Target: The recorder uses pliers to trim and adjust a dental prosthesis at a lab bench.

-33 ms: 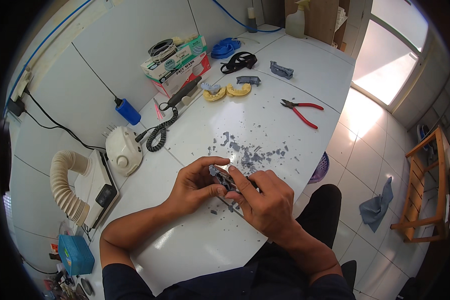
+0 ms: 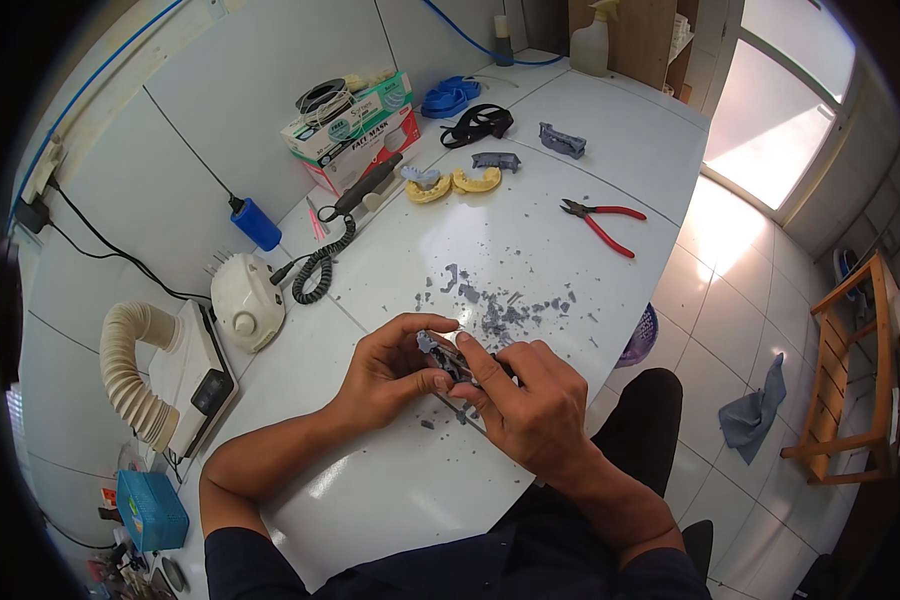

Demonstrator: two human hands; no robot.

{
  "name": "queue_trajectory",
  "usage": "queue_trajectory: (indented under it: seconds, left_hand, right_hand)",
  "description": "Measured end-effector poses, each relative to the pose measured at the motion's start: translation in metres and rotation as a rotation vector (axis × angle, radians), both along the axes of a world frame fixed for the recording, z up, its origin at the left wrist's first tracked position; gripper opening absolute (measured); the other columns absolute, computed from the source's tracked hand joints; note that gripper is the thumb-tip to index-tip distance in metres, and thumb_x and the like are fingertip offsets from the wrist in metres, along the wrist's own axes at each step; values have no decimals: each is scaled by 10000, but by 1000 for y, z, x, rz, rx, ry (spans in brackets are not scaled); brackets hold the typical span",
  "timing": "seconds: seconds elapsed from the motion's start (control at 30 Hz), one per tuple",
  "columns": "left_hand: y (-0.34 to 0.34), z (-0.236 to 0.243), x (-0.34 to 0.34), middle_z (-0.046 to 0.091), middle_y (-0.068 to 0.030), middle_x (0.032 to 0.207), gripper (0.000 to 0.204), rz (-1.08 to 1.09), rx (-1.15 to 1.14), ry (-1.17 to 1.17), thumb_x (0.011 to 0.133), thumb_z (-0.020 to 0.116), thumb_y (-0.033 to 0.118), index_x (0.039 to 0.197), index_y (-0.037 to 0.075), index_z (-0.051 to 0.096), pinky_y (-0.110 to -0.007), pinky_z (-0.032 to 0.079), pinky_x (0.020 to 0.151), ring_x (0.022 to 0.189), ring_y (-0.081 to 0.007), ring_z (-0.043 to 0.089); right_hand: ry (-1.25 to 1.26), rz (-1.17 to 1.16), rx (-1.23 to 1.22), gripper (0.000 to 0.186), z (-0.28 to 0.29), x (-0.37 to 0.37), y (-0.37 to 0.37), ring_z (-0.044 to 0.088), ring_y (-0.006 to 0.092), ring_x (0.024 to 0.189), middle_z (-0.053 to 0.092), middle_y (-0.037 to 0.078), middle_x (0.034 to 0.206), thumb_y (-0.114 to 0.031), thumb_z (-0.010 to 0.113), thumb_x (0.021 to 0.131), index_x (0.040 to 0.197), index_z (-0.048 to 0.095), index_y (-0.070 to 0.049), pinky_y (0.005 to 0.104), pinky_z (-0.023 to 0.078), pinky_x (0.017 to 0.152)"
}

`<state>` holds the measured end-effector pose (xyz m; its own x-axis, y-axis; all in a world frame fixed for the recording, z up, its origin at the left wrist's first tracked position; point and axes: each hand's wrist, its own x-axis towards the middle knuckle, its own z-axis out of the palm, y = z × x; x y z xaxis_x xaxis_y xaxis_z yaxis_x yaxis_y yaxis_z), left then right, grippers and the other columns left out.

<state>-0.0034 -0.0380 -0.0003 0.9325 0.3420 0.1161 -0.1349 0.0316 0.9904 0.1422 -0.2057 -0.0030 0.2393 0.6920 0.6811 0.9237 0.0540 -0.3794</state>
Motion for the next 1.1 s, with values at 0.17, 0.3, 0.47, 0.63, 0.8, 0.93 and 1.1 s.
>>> queue_trajectory:
  seconds: [0.17,0.3,0.47,0.63,0.8,0.93,1.1]
  left_hand:
    - [-3,0,-1,696,-110,1200,474,-20,-10,-50,956,779,7,1377,25,562,-293,585,879,1061,-148,706]
    - [0,6,0,684,-107,1189,477,-22,-71,-15,988,757,34,1416,42,546,-257,566,848,1030,-117,699]
    - [-2,3,1,692,-133,1210,412,25,-2,-55,977,735,-29,1343,24,554,-284,608,923,1103,-166,713]
    - [-2,-3,1,693,-161,1243,344,24,11,-128,964,712,-85,1253,12,552,-344,625,995,1167,-210,705]
    - [0,-6,1,692,-189,1273,321,20,61,-123,963,693,-110,1218,13,540,-375,626,1019,1209,-247,697]
    - [-2,-7,1,697,-168,1257,292,31,36,-167,973,686,-103,1235,-21,585,-356,629,1003,1196,-224,700]
    - [-2,-7,1,705,-170,1257,285,32,41,-179,969,688,-111,1228,-26,602,-353,635,995,1198,-228,701]
  right_hand:
    - [71,60,50,493,-3,2,-5,578,190,674,590,28,790,-325,845,870,1289,770,-76,341,476,579]
    - [332,94,25,494,-1,5,-7,561,184,666,592,35,791,-328,838,888,1297,764,-61,332,462,576]
    - [252,84,15,484,2,-1,-9,558,201,710,597,56,826,-316,829,904,1309,760,-59,340,460,627]
    - [246,77,-28,476,2,-7,-11,561,216,750,600,63,851,-290,834,895,1309,762,-65,353,455,668]
    - [142,43,-23,518,3,-6,-11,554,218,735,599,55,844,-301,861,853,1315,766,-87,355,447,655]
    - [116,23,-26,529,3,-7,-10,554,219,728,600,54,839,-309,867,841,1316,768,-98,355,449,653]
    - [102,17,-18,519,3,-7,-10,557,205,700,600,43,818,-317,858,853,1316,769,-102,348,459,633]
